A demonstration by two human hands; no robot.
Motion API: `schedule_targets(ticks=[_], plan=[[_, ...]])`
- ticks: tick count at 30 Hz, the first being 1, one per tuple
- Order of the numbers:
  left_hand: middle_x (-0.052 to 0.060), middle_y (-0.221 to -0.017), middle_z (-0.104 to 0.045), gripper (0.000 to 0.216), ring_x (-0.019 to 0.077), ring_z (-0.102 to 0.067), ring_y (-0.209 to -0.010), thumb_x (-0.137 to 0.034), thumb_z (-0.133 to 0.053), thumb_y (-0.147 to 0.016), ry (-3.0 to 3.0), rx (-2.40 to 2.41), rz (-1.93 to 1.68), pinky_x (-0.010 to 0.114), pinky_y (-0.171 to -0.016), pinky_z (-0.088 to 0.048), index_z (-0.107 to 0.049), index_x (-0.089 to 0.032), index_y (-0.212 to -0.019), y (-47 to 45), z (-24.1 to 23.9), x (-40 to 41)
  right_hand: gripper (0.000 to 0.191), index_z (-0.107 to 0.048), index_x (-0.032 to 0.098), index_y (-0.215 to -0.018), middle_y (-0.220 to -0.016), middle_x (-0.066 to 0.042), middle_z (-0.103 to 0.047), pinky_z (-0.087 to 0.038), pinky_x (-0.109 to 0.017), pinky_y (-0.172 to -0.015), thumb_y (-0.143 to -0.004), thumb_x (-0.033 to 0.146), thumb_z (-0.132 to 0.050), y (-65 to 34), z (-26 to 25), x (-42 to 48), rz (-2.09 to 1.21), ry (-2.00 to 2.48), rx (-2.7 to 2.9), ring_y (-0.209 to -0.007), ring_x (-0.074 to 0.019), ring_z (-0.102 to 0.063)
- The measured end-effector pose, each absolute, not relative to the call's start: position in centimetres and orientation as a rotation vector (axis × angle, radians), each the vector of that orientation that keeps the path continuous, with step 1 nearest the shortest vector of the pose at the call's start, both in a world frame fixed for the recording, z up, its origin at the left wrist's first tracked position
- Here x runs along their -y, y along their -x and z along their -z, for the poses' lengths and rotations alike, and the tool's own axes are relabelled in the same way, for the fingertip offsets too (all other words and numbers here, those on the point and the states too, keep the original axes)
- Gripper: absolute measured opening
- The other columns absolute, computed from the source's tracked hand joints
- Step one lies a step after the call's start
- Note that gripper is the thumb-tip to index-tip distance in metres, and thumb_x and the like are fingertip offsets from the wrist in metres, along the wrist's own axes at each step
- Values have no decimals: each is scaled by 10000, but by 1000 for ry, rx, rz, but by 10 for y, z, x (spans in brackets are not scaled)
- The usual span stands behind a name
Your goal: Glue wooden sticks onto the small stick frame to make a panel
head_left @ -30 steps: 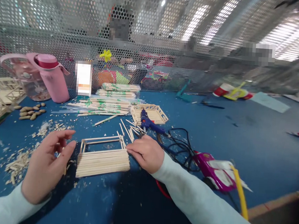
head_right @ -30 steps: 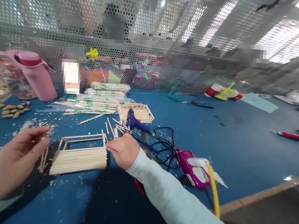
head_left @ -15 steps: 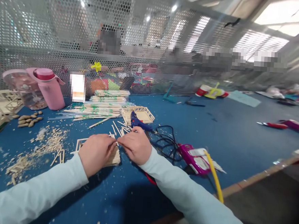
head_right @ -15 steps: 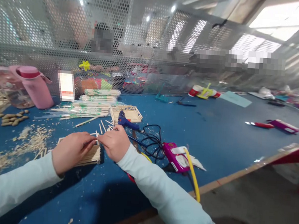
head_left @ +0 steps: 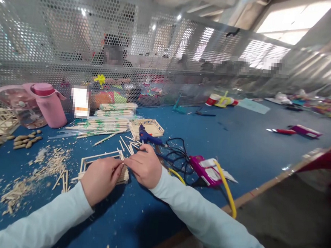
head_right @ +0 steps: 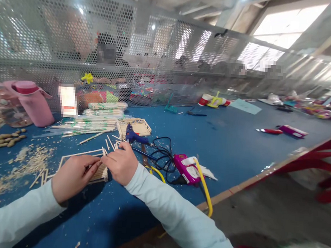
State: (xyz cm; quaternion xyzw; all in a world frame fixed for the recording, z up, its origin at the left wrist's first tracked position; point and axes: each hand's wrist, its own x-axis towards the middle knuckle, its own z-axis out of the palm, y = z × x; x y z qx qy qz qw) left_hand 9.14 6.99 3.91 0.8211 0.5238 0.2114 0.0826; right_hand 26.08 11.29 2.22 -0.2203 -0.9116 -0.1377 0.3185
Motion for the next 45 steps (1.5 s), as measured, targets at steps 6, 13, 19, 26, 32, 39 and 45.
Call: schedule_targets(ticks=[6, 13, 19, 26, 32, 39, 45], plan=[[64, -787, -716, 341, 188, -647, -699, -287, -370, -877, -2344, -1587, -821, 271, -621, -442, -695, -192, -832, -80, -46, -63, 227, -601, 149, -856, -779, -81, -651, -377, -314, -717, -880, 318, -452, -285, -32, -103, 284, 1127, 2146, -777, -199, -552], [49, -750, -718, 322, 170, -643, -661, -355, -434, -850, -2192, -1524, -1059, 250, -605, -459, -704, -182, -815, -70, -53, -64, 259, -582, 180, -641, -733, -75, -653, -379, -279, -614, -810, 373, -546, -294, -15, -90, -2, 1842, 2511, -729, -204, -608], [21, -640, -677, 311, 134, -604, -574, -333, -446, -852, -2174, -1453, -1151, 221, -545, -432, -686, -167, -743, -72, -56, -60, 171, -575, 129, -932, -784, -118, -691, -376, -282, -572, -818, 157, -451, -276, -12, -90, 22, 2064, 2385, -720, -235, -660], [27, -687, -688, 279, 125, -614, -618, -315, -464, -850, -2135, -1413, -1216, 210, -583, -441, -688, -158, -801, -72, -58, -58, 251, -521, 157, -1037, -813, -98, -703, -361, -270, -557, -799, 236, -533, -274, -14, -90, -47, 2077, 2397, -763, -260, -669], [23, -670, -679, 274, 126, -601, -604, -318, -465, -848, -2096, -1406, -1237, 215, -572, -436, -686, -162, -804, -72, -58, -56, 343, -441, 139, -1108, -837, -98, -682, -349, -263, -556, -767, 111, -442, -273, -17, -86, -16, 2118, 2236, -729, -228, -660], [56, -818, -659, 255, 166, -606, -825, -314, -451, -856, -2047, -1235, -1279, 261, -691, -454, -662, -185, -792, -75, -62, -53, 256, -447, 171, -1049, -632, -4, -556, -385, -257, -530, -870, 350, -406, -289, -37, -61, -233, 1484, 1670, -533, -156, -545], [61, -743, -645, 295, 229, -530, -1076, -331, -468, -848, -1836, -1060, -987, 310, -822, -438, -651, -188, -665, -80, -55, -52, 288, -469, 208, -865, -474, 127, -233, -157, -155, -332, -808, 483, -535, -278, -50, -52, -1365, 915, 1087, -342, -32, -125]])
